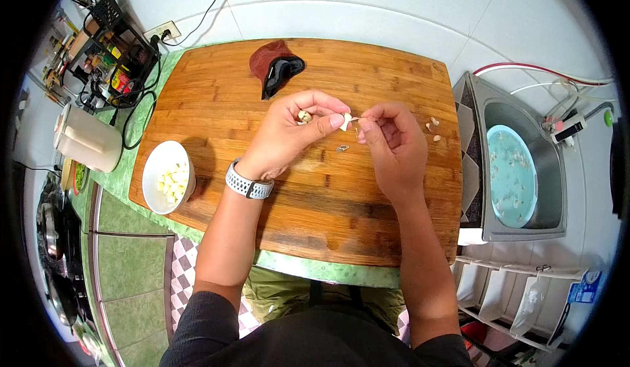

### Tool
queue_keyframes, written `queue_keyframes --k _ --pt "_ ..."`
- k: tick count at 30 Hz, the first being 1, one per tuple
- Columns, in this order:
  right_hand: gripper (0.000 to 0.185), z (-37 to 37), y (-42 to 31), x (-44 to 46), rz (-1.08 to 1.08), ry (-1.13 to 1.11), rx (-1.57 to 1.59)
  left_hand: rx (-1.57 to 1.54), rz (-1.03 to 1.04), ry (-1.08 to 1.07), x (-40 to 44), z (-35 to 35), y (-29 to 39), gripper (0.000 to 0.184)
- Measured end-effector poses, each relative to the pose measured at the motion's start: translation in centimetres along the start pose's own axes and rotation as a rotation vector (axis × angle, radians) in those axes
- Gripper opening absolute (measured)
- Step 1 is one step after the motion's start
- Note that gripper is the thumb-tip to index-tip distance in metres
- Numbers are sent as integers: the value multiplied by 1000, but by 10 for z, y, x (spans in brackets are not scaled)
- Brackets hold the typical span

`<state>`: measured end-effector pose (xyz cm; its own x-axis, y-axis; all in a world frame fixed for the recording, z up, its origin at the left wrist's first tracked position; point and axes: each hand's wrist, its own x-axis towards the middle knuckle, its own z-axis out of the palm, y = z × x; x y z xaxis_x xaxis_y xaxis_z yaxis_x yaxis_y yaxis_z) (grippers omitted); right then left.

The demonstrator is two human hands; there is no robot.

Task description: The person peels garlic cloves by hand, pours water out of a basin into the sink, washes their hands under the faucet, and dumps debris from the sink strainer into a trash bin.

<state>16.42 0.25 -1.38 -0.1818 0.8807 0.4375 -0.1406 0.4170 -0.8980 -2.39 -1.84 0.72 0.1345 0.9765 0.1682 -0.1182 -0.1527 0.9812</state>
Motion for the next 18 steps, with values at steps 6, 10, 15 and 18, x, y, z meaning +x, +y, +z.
queue_keyframes --k 6,10,15,18 --pt "11 2 -10 1 207 -29 178 8 23 57 2 2 -1 16" --pt "10 1 -6 0 184 -8 -13 68 62 77 3 5 -4 14" --pt "7 1 -1 -1 169 30 2 299 4 141 3 4 -6 12" --pt "8 2 -2 -1 204 37 36 246 62 147 4 9 -5 8"
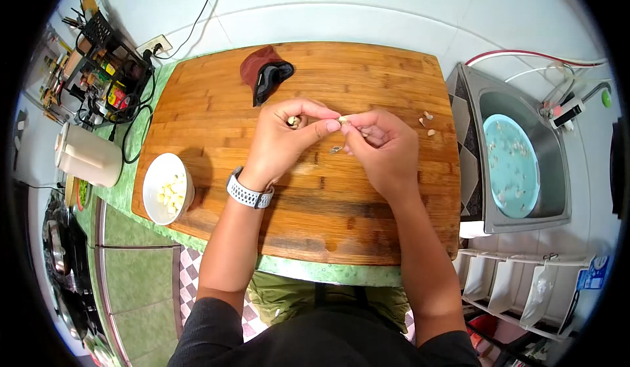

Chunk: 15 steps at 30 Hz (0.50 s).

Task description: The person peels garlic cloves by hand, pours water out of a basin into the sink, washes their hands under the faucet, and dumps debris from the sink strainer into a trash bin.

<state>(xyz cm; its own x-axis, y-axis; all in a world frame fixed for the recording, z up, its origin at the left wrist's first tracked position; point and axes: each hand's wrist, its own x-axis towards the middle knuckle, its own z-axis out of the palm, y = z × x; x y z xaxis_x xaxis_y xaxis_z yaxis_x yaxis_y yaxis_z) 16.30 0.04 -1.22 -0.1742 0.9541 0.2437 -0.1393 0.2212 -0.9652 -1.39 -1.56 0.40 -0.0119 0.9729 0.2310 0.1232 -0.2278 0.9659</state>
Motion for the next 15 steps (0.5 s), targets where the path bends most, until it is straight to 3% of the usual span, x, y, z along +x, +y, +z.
queue_keyframes --k 15 --pt "5 -6 -3 0 77 -2 3 -52 -50 -13 -2 2 3 12"
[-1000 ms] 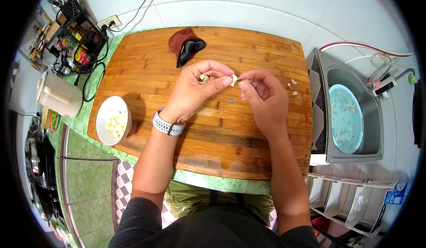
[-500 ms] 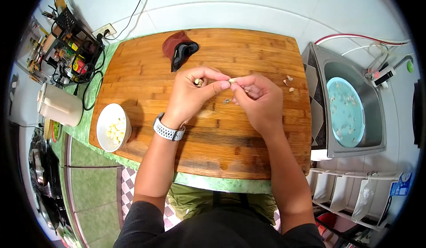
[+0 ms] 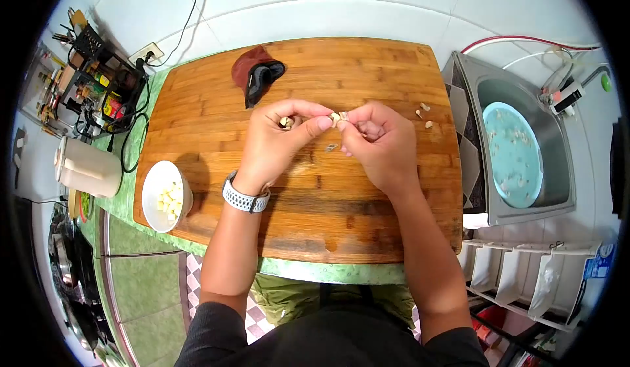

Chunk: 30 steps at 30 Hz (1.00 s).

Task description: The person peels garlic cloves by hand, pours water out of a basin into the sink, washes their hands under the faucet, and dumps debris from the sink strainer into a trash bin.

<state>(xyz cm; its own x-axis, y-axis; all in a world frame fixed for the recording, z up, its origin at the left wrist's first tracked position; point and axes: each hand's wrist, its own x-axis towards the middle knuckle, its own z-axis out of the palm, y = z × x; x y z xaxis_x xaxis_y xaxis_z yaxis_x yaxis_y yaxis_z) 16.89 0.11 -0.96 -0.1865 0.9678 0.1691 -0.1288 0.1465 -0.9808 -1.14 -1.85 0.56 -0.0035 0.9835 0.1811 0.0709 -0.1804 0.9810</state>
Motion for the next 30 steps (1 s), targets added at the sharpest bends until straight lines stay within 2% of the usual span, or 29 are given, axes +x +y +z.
queue_keyframes --k 13,17,19,25,27,30 --pt "9 -5 -2 5 79 -87 178 -46 -14 -11 2 0 -7 13" --pt "13 -3 -8 4 113 -88 178 -43 28 0 3 2 -5 14" --pt "13 -3 -6 3 63 -73 98 -43 29 -1 3 2 -4 14" --pt "8 -2 -3 2 60 -41 51 20 35 -11 3 5 -3 14" --pt "10 -1 2 3 36 -28 45 104 -15 -30 1 6 0 14" --pt "12 -1 0 3 29 -40 71 181 15 -29 2 5 -1 15"
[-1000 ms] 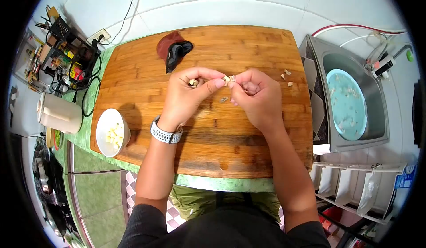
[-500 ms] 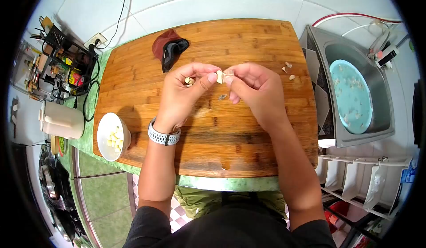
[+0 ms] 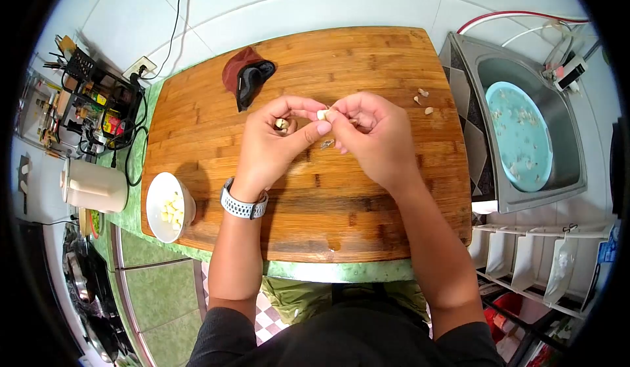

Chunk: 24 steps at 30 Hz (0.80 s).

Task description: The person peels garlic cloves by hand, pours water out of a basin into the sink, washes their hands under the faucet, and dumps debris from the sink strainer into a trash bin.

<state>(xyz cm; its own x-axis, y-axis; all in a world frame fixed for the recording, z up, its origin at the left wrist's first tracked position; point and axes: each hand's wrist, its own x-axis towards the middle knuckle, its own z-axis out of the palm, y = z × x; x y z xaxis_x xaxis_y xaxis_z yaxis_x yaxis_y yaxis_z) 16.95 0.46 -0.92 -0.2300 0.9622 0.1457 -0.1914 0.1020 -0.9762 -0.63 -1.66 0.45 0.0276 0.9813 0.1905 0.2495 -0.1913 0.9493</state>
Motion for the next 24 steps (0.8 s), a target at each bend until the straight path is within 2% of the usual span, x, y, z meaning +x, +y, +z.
queue_keyframes --k 10,16,20,22,24 --pt "14 -5 -7 3 117 -84 152 -201 21 -45 -1 0 -3 17" --pt "14 -5 -4 4 118 -105 194 -211 -29 -83 0 -4 -7 18" --pt "16 -5 -8 3 127 -101 174 -248 -98 -29 -2 -2 4 17" --pt "16 -3 -9 3 55 -90 180 -224 -131 -4 -2 -1 5 17" --pt "15 -2 -6 2 19 -68 141 -160 1 -6 0 0 -2 16"
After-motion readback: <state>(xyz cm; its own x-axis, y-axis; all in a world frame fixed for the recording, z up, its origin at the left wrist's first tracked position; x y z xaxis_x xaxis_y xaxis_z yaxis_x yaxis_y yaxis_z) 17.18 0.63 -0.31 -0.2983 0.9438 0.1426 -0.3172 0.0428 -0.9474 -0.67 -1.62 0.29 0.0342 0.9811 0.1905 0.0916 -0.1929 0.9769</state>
